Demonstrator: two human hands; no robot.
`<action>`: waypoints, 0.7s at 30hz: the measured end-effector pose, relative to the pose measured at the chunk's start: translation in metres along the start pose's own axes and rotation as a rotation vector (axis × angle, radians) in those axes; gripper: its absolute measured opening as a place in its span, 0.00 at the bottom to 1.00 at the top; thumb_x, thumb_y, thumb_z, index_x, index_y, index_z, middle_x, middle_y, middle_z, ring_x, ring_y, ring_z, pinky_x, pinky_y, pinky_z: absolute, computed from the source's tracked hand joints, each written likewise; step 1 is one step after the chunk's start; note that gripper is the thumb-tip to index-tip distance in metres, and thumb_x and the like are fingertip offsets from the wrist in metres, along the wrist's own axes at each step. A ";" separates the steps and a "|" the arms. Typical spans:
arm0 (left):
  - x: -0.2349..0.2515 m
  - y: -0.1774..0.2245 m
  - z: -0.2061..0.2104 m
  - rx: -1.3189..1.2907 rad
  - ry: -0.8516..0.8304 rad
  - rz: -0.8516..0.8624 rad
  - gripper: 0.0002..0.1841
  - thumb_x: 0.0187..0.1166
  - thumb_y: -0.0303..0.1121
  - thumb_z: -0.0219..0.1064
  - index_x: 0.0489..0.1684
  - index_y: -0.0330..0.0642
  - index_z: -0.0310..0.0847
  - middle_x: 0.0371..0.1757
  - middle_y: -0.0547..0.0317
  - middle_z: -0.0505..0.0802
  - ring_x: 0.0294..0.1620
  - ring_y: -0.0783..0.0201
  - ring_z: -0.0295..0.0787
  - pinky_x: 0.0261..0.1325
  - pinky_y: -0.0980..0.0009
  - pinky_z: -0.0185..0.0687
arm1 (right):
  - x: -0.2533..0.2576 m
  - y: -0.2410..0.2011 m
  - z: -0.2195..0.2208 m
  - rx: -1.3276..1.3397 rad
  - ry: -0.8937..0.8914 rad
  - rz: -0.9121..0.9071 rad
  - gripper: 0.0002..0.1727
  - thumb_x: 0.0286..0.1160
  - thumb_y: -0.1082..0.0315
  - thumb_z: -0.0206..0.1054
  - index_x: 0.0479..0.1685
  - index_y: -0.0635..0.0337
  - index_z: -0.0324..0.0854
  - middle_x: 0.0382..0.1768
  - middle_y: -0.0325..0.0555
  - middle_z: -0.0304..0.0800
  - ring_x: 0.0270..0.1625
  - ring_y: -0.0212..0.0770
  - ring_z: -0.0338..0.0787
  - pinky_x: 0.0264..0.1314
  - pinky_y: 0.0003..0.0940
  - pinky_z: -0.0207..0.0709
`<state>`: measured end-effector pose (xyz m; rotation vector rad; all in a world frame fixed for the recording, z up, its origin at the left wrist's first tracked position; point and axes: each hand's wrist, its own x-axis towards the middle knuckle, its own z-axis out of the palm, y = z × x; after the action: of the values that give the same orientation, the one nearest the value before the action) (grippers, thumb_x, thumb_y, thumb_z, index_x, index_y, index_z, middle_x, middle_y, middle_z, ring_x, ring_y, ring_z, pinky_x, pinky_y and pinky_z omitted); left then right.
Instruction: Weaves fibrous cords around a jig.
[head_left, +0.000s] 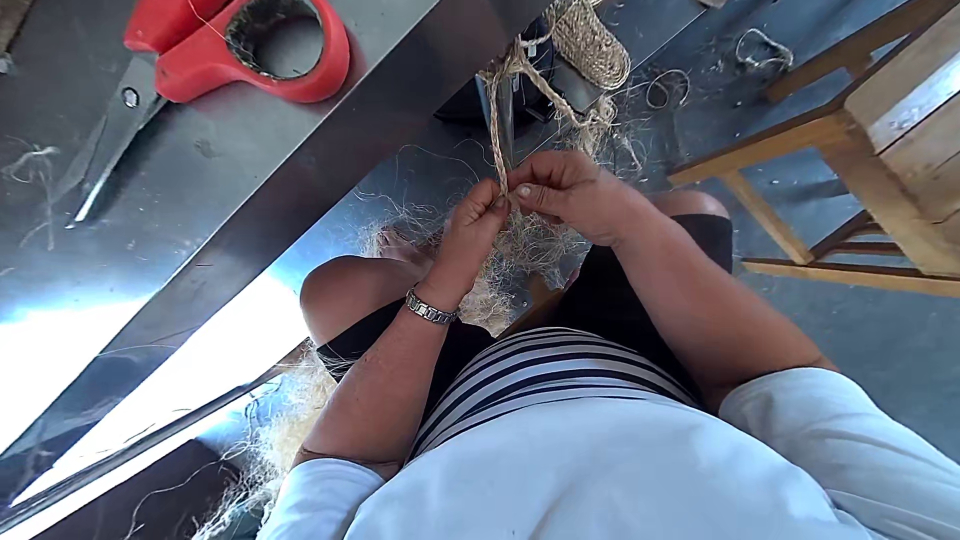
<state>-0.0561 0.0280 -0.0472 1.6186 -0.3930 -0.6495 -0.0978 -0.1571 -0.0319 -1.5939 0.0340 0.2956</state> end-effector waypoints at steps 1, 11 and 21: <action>-0.001 0.000 0.000 0.006 -0.007 0.003 0.10 0.87 0.27 0.53 0.33 0.47 0.73 0.23 0.75 0.72 0.21 0.82 0.64 0.26 0.85 0.60 | 0.000 0.002 0.000 -0.043 0.021 -0.033 0.07 0.83 0.72 0.63 0.50 0.64 0.84 0.33 0.33 0.84 0.31 0.19 0.79 0.36 0.15 0.73; -0.005 0.001 -0.001 0.062 -0.001 -0.012 0.10 0.89 0.29 0.53 0.34 0.46 0.73 0.22 0.73 0.71 0.21 0.81 0.63 0.26 0.84 0.59 | 0.000 0.003 0.008 -0.174 0.092 -0.088 0.05 0.76 0.72 0.72 0.42 0.65 0.86 0.31 0.37 0.87 0.31 0.21 0.82 0.39 0.17 0.78; -0.005 0.017 -0.015 0.330 -0.026 0.013 0.11 0.88 0.33 0.54 0.34 0.43 0.77 0.25 0.69 0.74 0.25 0.77 0.68 0.33 0.78 0.64 | -0.003 -0.012 0.010 -0.398 0.057 -0.143 0.07 0.83 0.71 0.64 0.43 0.66 0.85 0.37 0.43 0.85 0.32 0.26 0.79 0.39 0.22 0.75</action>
<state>-0.0491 0.0404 -0.0286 1.9194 -0.5515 -0.6197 -0.0998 -0.1470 -0.0195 -1.9883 -0.1005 0.1496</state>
